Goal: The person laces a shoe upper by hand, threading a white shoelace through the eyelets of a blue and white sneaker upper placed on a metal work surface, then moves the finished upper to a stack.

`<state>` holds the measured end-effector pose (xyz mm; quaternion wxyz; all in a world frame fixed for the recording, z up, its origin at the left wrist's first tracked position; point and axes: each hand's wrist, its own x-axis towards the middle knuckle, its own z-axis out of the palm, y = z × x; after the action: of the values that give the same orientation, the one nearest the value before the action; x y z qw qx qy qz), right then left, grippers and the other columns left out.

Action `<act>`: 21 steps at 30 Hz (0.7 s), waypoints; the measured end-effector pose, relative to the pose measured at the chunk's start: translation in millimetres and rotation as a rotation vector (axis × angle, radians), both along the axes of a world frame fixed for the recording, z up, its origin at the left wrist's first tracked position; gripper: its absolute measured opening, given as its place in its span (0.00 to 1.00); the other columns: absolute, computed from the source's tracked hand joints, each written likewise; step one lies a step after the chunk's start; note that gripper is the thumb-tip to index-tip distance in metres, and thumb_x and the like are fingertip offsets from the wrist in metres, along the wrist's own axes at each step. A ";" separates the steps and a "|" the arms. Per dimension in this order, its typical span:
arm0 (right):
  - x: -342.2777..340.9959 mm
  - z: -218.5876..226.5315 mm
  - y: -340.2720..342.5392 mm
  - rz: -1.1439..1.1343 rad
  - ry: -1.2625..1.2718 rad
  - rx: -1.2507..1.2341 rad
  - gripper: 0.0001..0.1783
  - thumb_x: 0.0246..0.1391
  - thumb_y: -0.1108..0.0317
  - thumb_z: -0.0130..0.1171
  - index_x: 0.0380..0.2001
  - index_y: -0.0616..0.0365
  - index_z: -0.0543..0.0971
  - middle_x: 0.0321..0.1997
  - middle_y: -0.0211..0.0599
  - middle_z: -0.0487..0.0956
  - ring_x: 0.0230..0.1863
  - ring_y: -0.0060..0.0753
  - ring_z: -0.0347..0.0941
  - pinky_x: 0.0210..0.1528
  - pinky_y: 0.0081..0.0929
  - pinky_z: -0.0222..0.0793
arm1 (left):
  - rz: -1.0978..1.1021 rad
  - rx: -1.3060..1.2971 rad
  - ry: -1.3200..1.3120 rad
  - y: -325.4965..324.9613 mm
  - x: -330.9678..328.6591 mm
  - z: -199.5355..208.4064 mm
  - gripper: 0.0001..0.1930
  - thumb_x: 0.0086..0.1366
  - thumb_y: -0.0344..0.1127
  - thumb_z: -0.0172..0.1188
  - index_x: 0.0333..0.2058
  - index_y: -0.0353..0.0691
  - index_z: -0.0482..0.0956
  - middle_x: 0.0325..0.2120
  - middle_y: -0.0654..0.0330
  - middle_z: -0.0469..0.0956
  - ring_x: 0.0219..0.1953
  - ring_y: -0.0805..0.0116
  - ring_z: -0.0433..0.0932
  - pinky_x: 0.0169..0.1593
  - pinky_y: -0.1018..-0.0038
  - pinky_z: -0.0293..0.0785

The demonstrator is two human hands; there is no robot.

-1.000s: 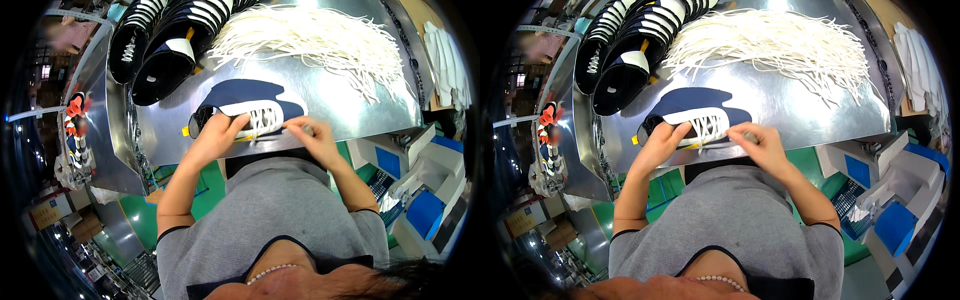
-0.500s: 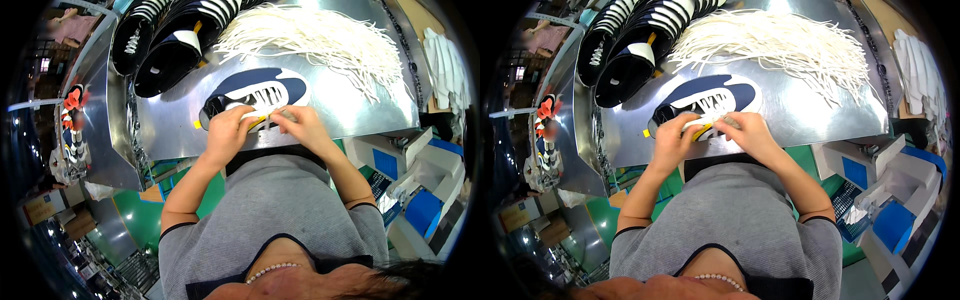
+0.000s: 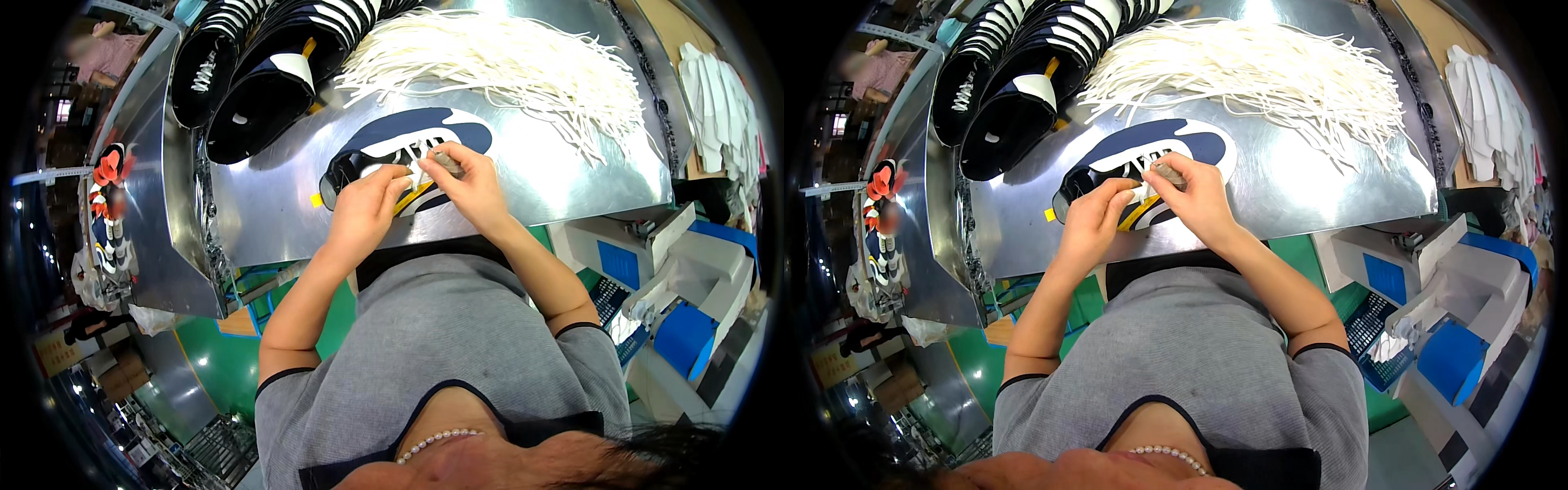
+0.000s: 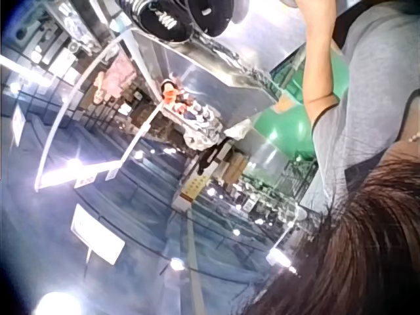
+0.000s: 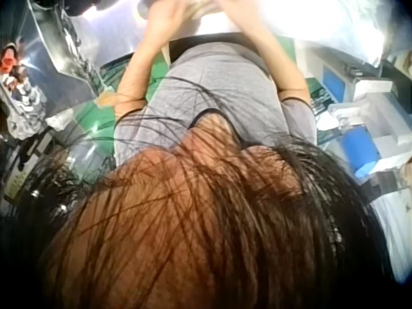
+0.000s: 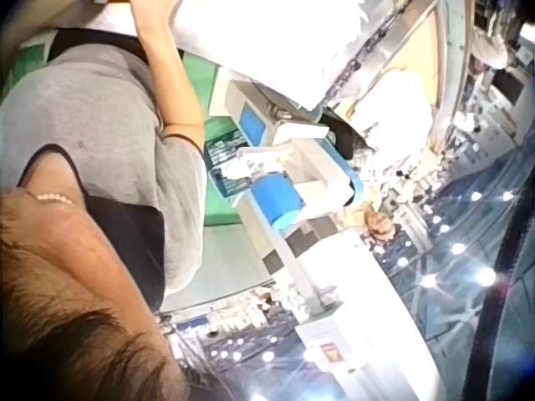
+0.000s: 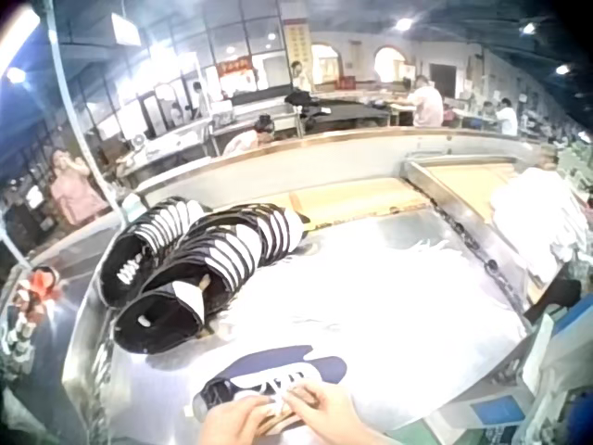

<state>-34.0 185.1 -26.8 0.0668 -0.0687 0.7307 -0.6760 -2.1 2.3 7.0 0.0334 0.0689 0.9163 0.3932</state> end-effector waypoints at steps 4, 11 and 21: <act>-1.4 -6.7 -2.2 -0.009 0.072 0.032 0.10 0.57 0.66 0.67 0.35 0.62 0.82 0.23 0.34 0.80 0.23 0.19 0.71 0.28 0.22 0.67 | -0.016 0.021 -0.044 2.1 -0.4 2.4 0.12 0.65 0.34 0.65 0.45 0.35 0.80 0.34 0.52 0.84 0.36 0.57 0.84 0.41 0.70 0.77; 11.5 -3.1 8.2 0.056 0.022 -0.031 0.12 0.62 0.66 0.61 0.44 0.61 0.75 0.29 0.42 0.82 0.28 0.28 0.77 0.32 0.26 0.71 | -0.008 -0.072 0.083 7.3 -0.2 -3.1 0.12 0.61 0.34 0.69 0.41 0.37 0.80 0.35 0.52 0.84 0.36 0.54 0.85 0.40 0.68 0.78; 26.1 -4.1 24.1 0.191 -0.023 0.166 0.10 0.64 0.65 0.58 0.37 0.60 0.73 0.27 0.41 0.82 0.29 0.41 0.81 0.33 0.33 0.73 | 0.033 -0.078 0.085 7.4 -1.7 -7.8 0.13 0.60 0.34 0.70 0.41 0.36 0.79 0.35 0.52 0.85 0.38 0.54 0.85 0.40 0.68 0.79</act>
<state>-7.9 209.2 -31.0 0.1449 -0.1242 0.7733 -0.6046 -3.8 9.8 -0.8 -0.0092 0.0692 0.9325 0.3544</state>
